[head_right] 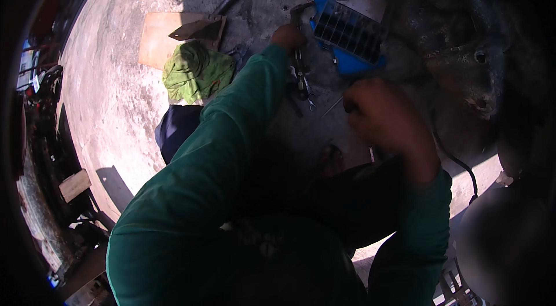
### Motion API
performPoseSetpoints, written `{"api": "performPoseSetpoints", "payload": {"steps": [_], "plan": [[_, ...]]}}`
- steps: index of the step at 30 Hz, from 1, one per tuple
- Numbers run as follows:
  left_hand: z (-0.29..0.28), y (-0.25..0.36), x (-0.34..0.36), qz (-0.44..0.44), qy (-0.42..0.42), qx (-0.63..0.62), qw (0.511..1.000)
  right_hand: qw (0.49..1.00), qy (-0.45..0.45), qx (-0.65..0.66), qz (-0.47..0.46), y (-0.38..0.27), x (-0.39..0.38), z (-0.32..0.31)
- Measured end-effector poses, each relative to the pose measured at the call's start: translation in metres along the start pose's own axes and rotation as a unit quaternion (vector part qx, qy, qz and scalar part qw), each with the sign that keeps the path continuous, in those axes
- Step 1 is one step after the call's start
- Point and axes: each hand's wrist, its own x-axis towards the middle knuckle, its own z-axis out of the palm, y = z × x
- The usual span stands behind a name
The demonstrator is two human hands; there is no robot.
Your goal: The person sits on the floor and uses a wrench to tighten a bolt on a small mechanical component. They repeatedly adjust the part and the tool, then set the wrench down and continue to manipulate the component by hand.
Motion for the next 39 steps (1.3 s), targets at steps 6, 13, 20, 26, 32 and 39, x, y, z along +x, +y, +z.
{"api": "performPoseSetpoints", "payload": {"steps": [6,13,20,26,32,39], "plan": [[-0.056,0.01,-0.021,-0.058,0.023,-0.128,0.99,0.992,-0.005,0.086,-0.095,0.039,0.03,0.008],[-0.106,0.017,-0.046,0.003,0.227,-0.382,0.896,0.965,0.018,0.223,-0.133,0.032,0.065,0.013],[-0.133,0.079,-0.116,0.127,0.263,-0.648,0.704,0.86,0.016,0.509,-0.003,0.047,0.058,0.017],[-0.141,0.1,-0.142,0.199,0.294,-0.666,0.656,0.816,0.057,0.574,0.021,0.04,0.035,0.016],[-0.151,0.11,-0.17,0.273,0.241,-0.702,0.612,0.819,0.125,0.56,0.018,0.026,0.024,0.011],[-0.158,0.119,-0.203,0.358,0.172,-0.728,0.558,0.8,0.13,0.586,0.002,0.009,0.021,0.004]]}}
